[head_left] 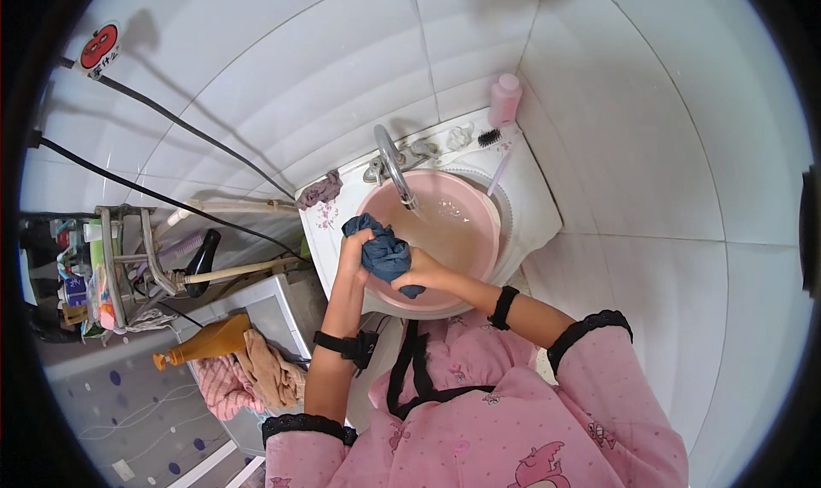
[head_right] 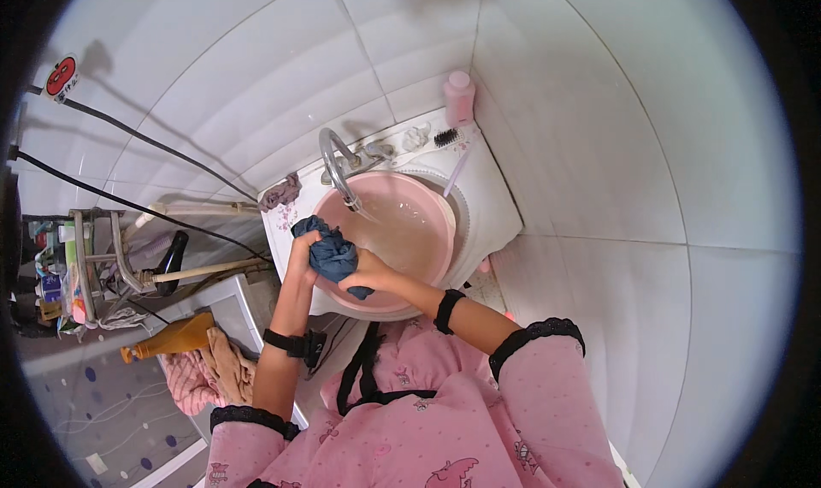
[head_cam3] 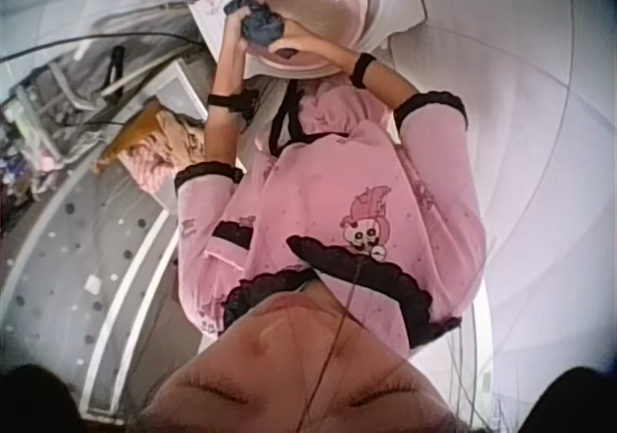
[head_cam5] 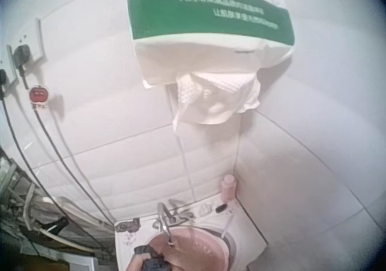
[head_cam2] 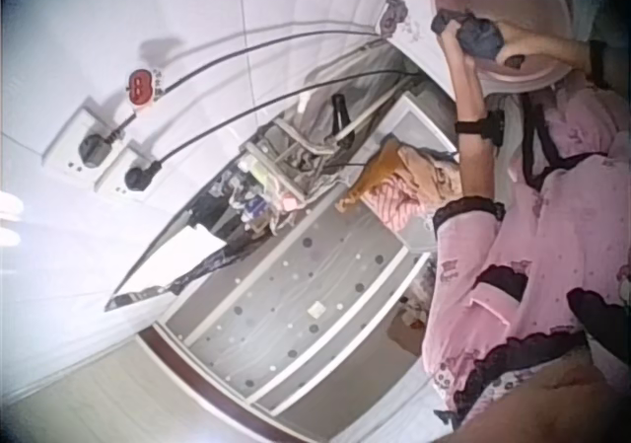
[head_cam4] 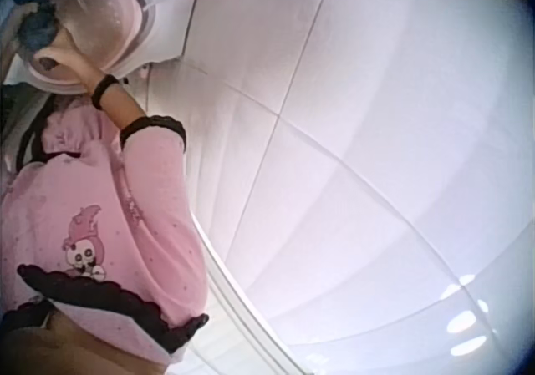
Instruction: Hand washing a blue shirt in a pink basin and rinsing it in a sink.
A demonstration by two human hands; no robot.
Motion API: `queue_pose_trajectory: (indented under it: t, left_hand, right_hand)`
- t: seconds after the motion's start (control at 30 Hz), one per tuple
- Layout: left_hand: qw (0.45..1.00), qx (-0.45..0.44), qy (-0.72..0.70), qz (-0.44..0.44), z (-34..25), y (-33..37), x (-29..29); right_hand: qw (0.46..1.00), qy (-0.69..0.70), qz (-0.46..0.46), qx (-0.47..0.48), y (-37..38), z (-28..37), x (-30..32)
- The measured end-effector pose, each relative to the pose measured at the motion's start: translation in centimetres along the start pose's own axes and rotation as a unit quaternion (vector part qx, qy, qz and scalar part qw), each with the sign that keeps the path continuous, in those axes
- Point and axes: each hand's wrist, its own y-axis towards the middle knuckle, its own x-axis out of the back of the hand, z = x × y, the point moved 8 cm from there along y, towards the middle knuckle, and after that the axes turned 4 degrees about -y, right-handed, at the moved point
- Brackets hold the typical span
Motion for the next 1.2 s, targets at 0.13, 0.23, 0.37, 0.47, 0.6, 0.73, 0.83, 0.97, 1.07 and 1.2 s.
queue_pose_trajectory:
  t: [0.13, 0.23, 0.37, 0.47, 0.6, 0.73, 0.83, 0.97, 1.07, 1.2]
  left_hand:
    - [0.997, 0.001, -0.057, -0.048, -0.3, -0.5, -1.3]
    - [0.999, -0.033, -0.009, -0.017, -1.1, 0.4, -1.4]
    - [1.000, -0.015, -0.012, 0.011, -1.3, 0.5, -1.8]
    - [0.991, 0.043, 0.122, 0.031, -0.9, -0.1, -2.8]
    - [0.901, 0.025, 0.432, 0.039, -0.7, -1.8, -2.2]
    - [0.755, -0.021, 0.655, -0.012, -2.7, -2.9, -1.7]
    - [0.656, -0.240, 0.712, -0.073, -4.9, -3.5, -0.3]
    - [0.708, -0.120, 0.688, -0.107, -3.0, -2.0, 4.6]
    - [0.811, -0.059, 0.571, -0.115, -1.7, -0.9, 8.8]
    - [0.892, -0.047, 0.438, -0.105, -0.3, -1.2, 9.4]
  right_hand:
    - [0.946, 0.240, 0.090, -0.200, -0.7, -2.2, -2.0]
    - [0.880, 0.385, 0.127, -0.246, -0.8, -3.5, -3.3]
    - [0.839, 0.432, 0.184, -0.274, -1.2, -3.8, -4.0]
    - [0.858, 0.371, 0.151, -0.322, -2.7, -4.7, -3.6]
    - [0.887, 0.204, 0.220, -0.352, -5.7, -7.3, -0.3]
    - [0.970, 0.026, 0.117, -0.209, -5.9, -5.3, 4.8]
    - [0.979, -0.035, 0.102, -0.172, -6.1, -6.8, 6.5]
    - [0.976, -0.038, 0.128, -0.170, -6.1, -7.8, 6.3]
    - [0.972, -0.036, 0.158, -0.171, -6.0, -6.5, 5.4]
    - [0.962, -0.097, 0.193, -0.167, -6.1, -7.3, 5.8]
